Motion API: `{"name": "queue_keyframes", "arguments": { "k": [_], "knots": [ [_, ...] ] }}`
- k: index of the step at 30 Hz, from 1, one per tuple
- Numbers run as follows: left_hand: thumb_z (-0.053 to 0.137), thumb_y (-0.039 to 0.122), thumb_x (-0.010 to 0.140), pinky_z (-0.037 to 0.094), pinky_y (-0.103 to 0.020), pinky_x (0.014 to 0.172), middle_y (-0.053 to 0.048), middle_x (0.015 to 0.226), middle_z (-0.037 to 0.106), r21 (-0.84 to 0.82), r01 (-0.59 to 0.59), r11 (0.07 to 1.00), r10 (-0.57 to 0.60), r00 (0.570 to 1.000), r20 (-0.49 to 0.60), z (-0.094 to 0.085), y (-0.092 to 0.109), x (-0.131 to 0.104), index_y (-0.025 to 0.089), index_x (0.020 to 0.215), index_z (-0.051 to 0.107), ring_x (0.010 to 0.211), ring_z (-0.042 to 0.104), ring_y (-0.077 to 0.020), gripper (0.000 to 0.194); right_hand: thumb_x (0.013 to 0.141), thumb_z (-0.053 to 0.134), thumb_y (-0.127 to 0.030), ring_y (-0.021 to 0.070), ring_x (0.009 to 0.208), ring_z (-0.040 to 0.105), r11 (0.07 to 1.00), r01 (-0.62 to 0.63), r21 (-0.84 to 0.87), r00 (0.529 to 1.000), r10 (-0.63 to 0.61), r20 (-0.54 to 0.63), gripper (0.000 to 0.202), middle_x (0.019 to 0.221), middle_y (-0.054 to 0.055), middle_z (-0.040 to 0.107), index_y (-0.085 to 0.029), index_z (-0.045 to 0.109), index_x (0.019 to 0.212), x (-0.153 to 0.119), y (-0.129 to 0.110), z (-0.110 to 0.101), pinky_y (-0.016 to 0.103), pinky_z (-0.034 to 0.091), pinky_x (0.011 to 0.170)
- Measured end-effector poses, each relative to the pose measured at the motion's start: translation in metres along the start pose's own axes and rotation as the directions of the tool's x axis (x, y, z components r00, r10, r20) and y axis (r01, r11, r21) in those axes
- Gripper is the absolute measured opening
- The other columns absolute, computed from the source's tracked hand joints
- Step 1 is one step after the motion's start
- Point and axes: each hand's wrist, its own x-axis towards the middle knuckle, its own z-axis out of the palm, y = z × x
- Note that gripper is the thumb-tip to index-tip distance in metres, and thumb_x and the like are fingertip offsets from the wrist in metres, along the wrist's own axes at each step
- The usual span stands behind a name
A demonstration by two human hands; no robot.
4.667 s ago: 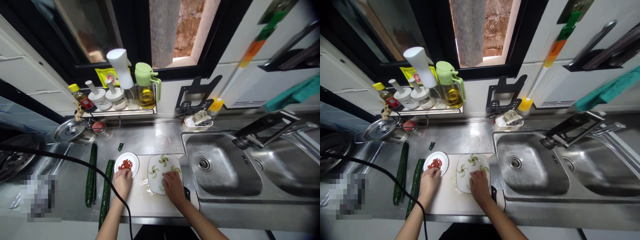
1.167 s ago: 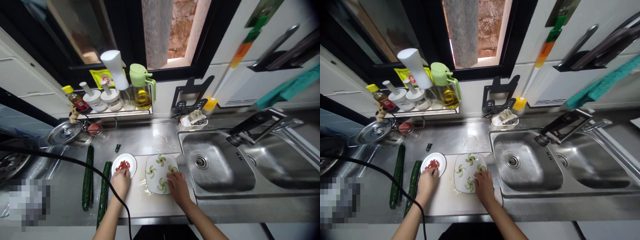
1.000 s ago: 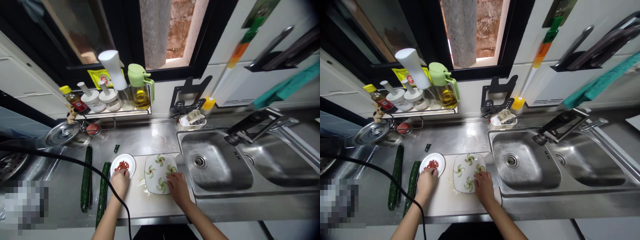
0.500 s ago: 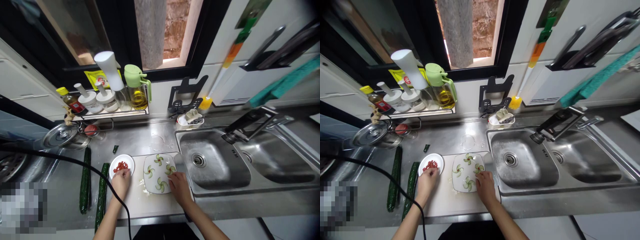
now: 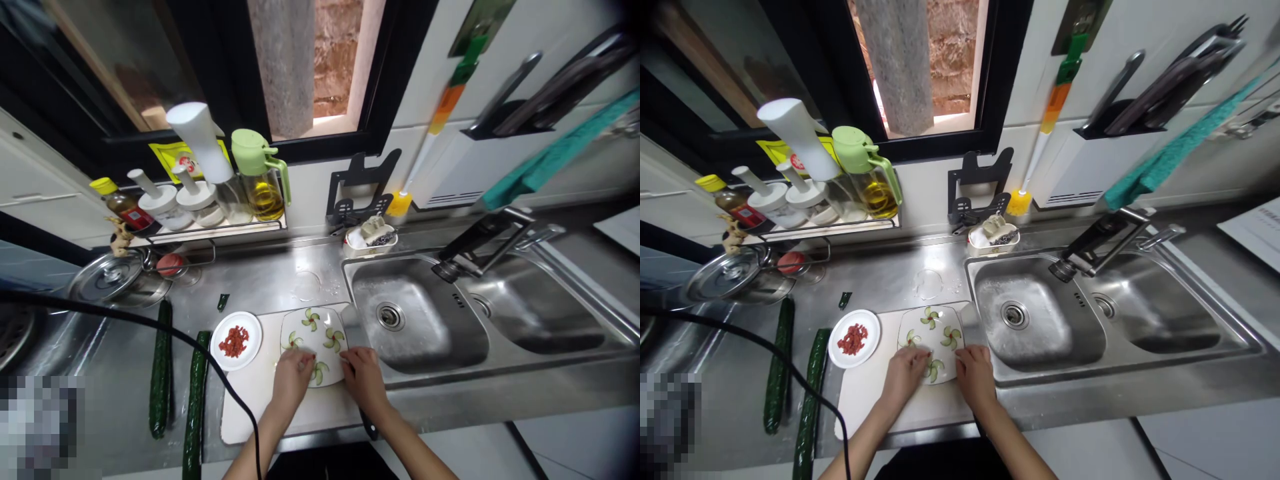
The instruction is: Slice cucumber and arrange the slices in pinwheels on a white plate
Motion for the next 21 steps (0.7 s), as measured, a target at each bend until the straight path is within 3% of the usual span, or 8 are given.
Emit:
{"name": "queue_keyframes", "arguments": {
  "k": [5,12,21],
  "knots": [
    [0.051,0.020,0.082,0.042,-0.030,0.072,-0.005,0.070,0.064,0.069,-0.053,0.996,0.044,0.992,0.120,0.007,0.000,-0.010,0.018,0.069,0.068,0.075,0.057,-0.0191,0.021,0.081,0.051,-0.010,0.0238,0.092,0.047,0.994,0.070,0.087,0.996,-0.075,0.052,0.025,0.090,0.008,0.061,-0.019,0.070,0.093,-0.008,-0.013,0.006,0.035,0.041,0.081],
    [0.051,0.017,0.079,0.039,-0.029,0.073,-0.004,0.069,0.064,0.117,-0.039,0.992,0.017,0.983,0.180,0.007,-0.003,-0.008,0.019,0.065,0.065,0.076,0.056,-0.0190,0.020,0.080,0.051,-0.009,0.0225,0.092,0.046,0.982,0.157,0.101,0.981,-0.167,0.099,0.030,0.090,0.007,0.059,-0.024,0.069,0.098,-0.013,-0.033,0.010,0.034,0.040,0.080],
    [0.049,0.017,0.080,0.038,-0.028,0.073,-0.005,0.070,0.065,0.145,-0.029,0.989,-0.001,0.980,0.197,0.010,-0.006,-0.004,0.019,0.065,0.067,0.076,0.057,-0.0184,0.023,0.081,0.053,-0.009,0.0205,0.091,0.047,0.984,0.171,0.048,0.979,-0.175,0.105,0.026,0.089,0.005,0.059,-0.024,0.068,0.096,-0.013,-0.032,0.016,0.032,0.039,0.079]
  ]
}}
